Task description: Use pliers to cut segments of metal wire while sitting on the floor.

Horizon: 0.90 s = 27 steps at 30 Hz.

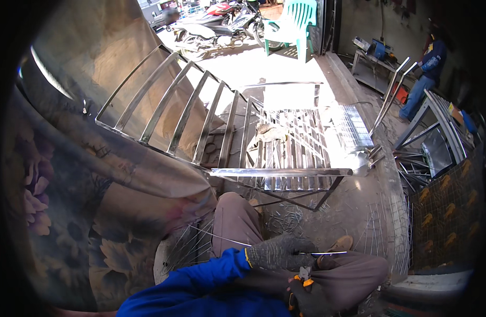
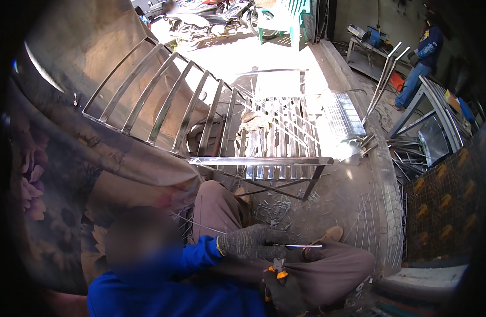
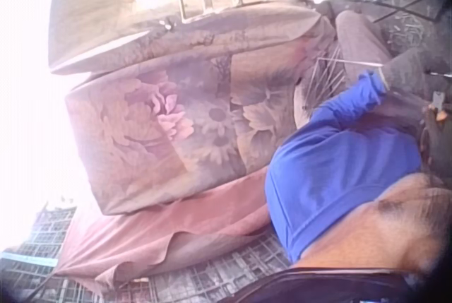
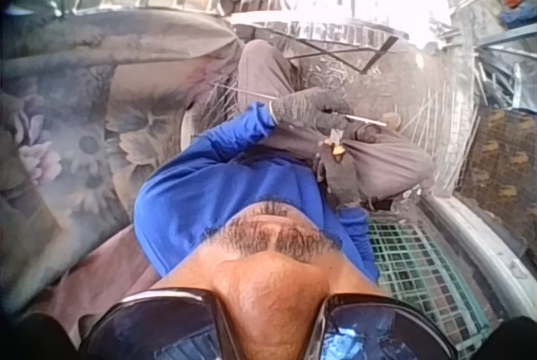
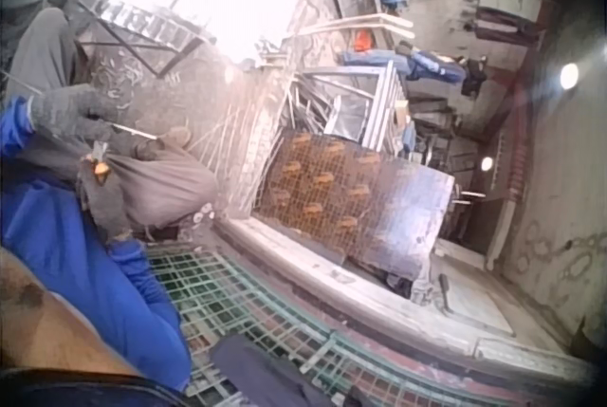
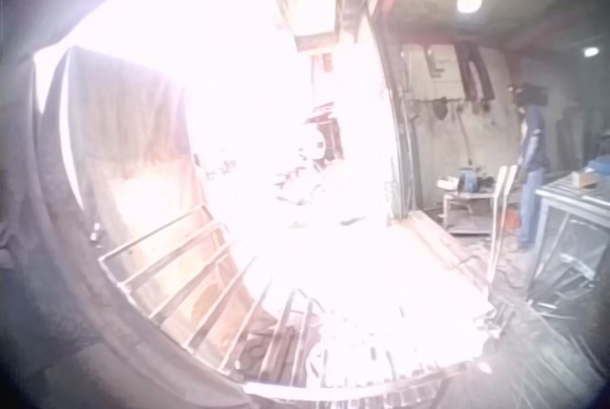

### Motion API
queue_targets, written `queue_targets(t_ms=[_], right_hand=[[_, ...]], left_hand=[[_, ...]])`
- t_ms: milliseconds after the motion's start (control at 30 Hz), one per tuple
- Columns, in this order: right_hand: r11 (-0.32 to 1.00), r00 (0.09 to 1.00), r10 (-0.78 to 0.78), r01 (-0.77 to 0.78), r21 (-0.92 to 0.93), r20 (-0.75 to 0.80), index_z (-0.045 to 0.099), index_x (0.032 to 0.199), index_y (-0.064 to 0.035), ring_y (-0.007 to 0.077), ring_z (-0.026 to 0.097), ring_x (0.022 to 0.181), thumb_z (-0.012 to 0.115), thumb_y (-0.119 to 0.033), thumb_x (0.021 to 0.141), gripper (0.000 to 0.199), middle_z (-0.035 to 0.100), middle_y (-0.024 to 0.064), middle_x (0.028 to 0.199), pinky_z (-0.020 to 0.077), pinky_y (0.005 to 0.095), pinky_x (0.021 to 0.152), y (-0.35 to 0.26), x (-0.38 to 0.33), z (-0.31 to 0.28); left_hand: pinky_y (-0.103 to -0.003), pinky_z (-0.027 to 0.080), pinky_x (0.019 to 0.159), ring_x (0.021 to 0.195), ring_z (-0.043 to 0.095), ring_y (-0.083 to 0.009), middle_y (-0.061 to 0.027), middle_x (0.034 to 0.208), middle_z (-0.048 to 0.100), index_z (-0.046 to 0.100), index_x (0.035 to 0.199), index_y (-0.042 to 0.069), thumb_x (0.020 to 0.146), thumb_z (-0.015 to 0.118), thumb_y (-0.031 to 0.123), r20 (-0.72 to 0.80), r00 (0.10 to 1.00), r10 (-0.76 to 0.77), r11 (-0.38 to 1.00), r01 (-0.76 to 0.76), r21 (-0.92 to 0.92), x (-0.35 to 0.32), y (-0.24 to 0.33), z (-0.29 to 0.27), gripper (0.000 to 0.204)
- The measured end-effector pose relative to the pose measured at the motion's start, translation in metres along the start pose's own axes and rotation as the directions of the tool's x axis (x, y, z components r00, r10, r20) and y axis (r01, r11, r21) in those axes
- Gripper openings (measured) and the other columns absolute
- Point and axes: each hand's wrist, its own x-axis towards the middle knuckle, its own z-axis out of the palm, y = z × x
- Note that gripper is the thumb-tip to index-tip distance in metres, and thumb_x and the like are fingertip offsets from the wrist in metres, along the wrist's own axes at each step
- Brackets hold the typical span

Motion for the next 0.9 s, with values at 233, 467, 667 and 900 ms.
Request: queue_targets(t_ms=[233,467,667,900], right_hand=[[0.959,0.994,0.087,-0.066,0.276,-0.065,0.061,0.073,-0.0066,0.0126,0.053,0.045,0.060,-0.026,0.103,0.036,0.060,0.0046,0.057,0.0353,0.0264,0.041,0.012,0.004,0.004],[0.981,0.999,0.002,0.005,0.196,-0.036,0.062,0.079,-0.0059,0.0114,0.056,0.049,0.062,-0.027,0.102,0.032,0.063,0.0041,0.063,0.0388,0.0256,0.043,0.012,-0.003,0.002],[0.989,0.989,-0.109,0.118,0.092,-0.103,0.060,0.079,-0.0065,0.0096,0.058,0.062,0.059,-0.027,0.104,0.032,0.066,0.0038,0.072,0.0427,0.0263,0.054,0.011,-0.009,0.002],[0.928,0.970,-0.012,-0.081,0.364,0.245,0.059,0.083,-0.0086,0.0149,0.057,0.061,0.051,-0.032,0.106,0.033,0.060,0.0043,0.070,0.0460,0.0290,0.058,0.015,-0.014,-0.002]], left_hand=[[-0.045,0.055,0.074,0.086,0.068,-0.0405,-0.0253,0.100,0.069,0.061,0.128,0.000,0.099,0.064,0.031,-0.007,1.000,0.002,0.966,0.000,0.258,0.005,0.001,0.009,0.043],[-0.048,0.054,0.075,0.088,0.068,-0.0418,-0.0244,0.095,0.068,0.063,0.125,0.002,0.096,0.066,0.031,-0.066,0.981,0.183,0.897,-0.139,0.420,0.001,0.006,0.012,0.041],[-0.048,0.054,0.073,0.087,0.068,-0.0418,-0.0215,0.094,0.069,0.064,0.123,0.002,0.093,0.070,0.031,-0.015,0.989,0.147,0.925,-0.132,0.355,-0.003,0.011,0.012,0.042],[-0.048,0.053,0.070,0.083,0.068,-0.0423,-0.0209,0.093,0.069,0.067,0.114,0.001,0.093,0.071,0.029,-0.040,0.976,0.216,0.937,-0.196,0.289,-0.006,0.004,0.013,0.034]])
